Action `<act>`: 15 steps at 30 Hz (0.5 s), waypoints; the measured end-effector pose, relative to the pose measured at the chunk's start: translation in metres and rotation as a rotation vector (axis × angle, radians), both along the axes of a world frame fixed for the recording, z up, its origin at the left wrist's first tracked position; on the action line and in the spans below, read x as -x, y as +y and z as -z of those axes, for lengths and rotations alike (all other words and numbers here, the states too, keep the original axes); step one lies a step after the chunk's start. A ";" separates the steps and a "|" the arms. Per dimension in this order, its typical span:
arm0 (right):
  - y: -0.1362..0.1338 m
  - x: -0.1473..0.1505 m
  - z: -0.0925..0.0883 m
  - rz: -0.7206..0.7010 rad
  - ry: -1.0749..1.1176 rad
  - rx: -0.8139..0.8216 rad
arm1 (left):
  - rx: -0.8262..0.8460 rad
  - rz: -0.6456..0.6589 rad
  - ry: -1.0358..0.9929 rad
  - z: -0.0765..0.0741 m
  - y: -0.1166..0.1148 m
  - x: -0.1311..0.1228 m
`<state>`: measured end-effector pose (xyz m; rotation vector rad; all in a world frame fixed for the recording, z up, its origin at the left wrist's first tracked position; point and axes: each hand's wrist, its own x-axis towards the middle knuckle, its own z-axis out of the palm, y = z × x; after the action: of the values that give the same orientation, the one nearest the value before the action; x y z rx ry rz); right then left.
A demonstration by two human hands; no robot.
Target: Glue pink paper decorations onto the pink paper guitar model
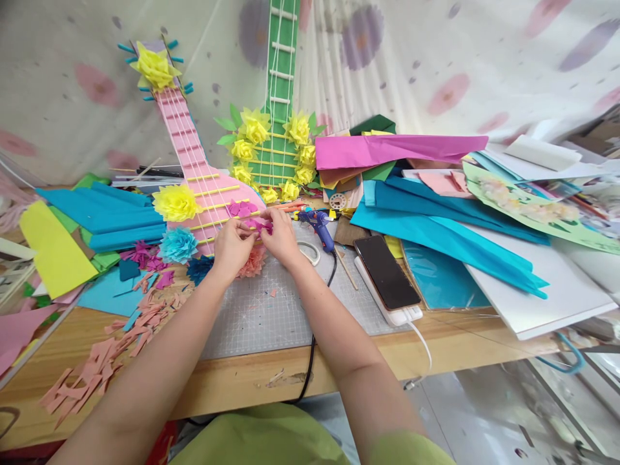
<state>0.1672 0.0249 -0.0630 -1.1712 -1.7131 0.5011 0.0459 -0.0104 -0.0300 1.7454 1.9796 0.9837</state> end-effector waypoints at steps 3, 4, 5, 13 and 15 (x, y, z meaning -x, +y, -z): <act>-0.001 0.000 -0.002 0.004 -0.012 0.003 | 0.004 0.013 0.016 -0.001 -0.001 0.001; -0.001 0.000 -0.002 0.004 -0.014 0.003 | 0.009 0.011 0.023 -0.002 -0.001 0.002; -0.001 0.000 -0.002 0.003 -0.014 0.003 | 0.016 0.005 0.029 -0.003 -0.001 0.002; 0.001 0.000 -0.001 -0.004 -0.008 0.002 | 0.112 -0.069 0.001 -0.014 0.001 0.001; 0.001 0.000 -0.001 -0.005 -0.004 -0.005 | 0.133 -0.073 -0.026 -0.015 0.001 0.000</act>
<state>0.1670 0.0254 -0.0617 -1.1649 -1.7206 0.4977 0.0463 -0.0093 -0.0154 1.5925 2.0559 0.8708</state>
